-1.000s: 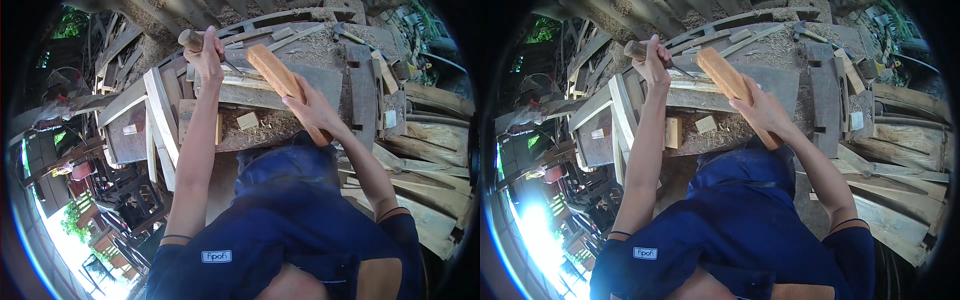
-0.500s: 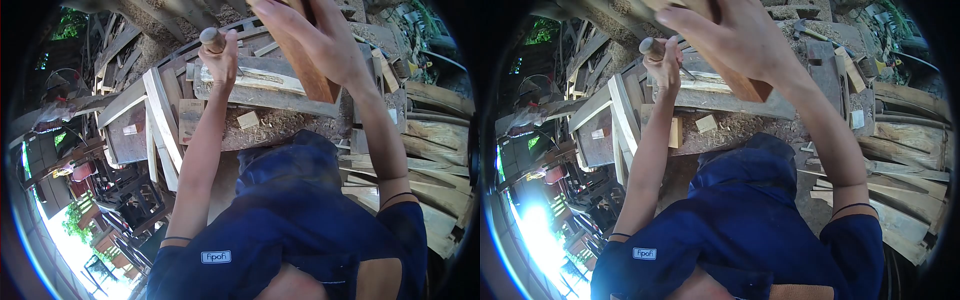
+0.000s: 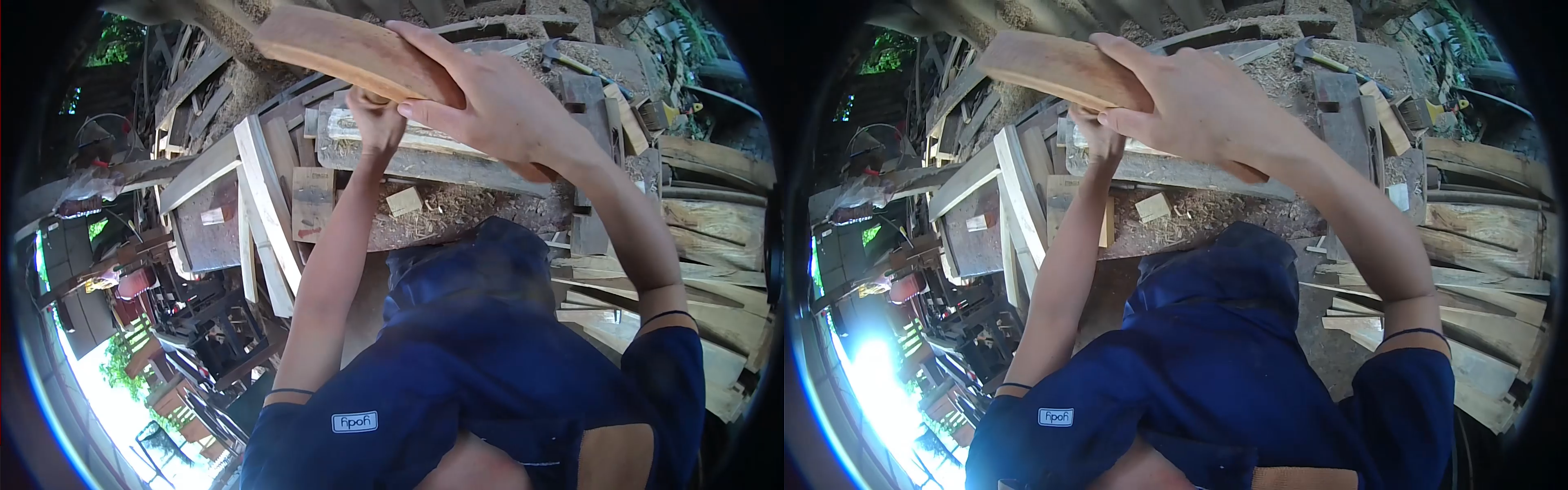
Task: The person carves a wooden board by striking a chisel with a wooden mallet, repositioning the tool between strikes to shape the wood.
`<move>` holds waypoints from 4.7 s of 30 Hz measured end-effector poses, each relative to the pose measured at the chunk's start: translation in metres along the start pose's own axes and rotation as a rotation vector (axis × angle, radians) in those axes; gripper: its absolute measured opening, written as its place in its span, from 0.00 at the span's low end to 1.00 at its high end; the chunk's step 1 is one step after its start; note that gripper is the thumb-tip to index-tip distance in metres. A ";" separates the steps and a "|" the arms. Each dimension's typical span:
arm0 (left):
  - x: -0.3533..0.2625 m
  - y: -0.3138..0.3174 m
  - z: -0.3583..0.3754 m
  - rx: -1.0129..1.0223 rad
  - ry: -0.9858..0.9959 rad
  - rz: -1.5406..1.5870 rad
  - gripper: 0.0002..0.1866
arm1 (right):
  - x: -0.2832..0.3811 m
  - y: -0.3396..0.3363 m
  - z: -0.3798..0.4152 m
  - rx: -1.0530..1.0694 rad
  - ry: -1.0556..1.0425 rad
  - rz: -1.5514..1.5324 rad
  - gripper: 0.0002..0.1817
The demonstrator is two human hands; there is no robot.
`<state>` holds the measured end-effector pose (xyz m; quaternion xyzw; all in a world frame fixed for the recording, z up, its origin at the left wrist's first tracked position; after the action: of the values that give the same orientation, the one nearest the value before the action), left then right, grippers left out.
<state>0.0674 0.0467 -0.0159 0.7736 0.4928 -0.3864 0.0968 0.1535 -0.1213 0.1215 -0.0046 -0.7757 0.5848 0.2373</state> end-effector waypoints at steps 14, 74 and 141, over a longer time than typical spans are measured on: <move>-0.008 -0.022 -0.055 -0.258 -0.579 0.836 0.10 | -0.039 0.063 0.062 -0.002 0.448 -0.503 0.45; -0.006 -0.019 -0.045 -0.129 -0.630 0.769 0.07 | -0.037 0.060 0.053 0.014 0.363 -0.379 0.47; -0.012 -0.053 -0.031 0.275 -0.793 0.870 0.10 | -0.020 0.127 0.104 0.397 0.446 0.001 0.44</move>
<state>0.0359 0.0810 0.0261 0.7065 0.0028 -0.6304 0.3216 0.0984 -0.1809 -0.0230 -0.0866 -0.5750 0.7097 0.3977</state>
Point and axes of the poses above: each hand's wrist, its own z-axis away from the middle knuckle, its own y-axis out of the palm, x = y × z, the point moved 2 cm from there along -z, towards the middle knuckle, and after that the axes turned 12 degrees about z, right-handed, at the moved point
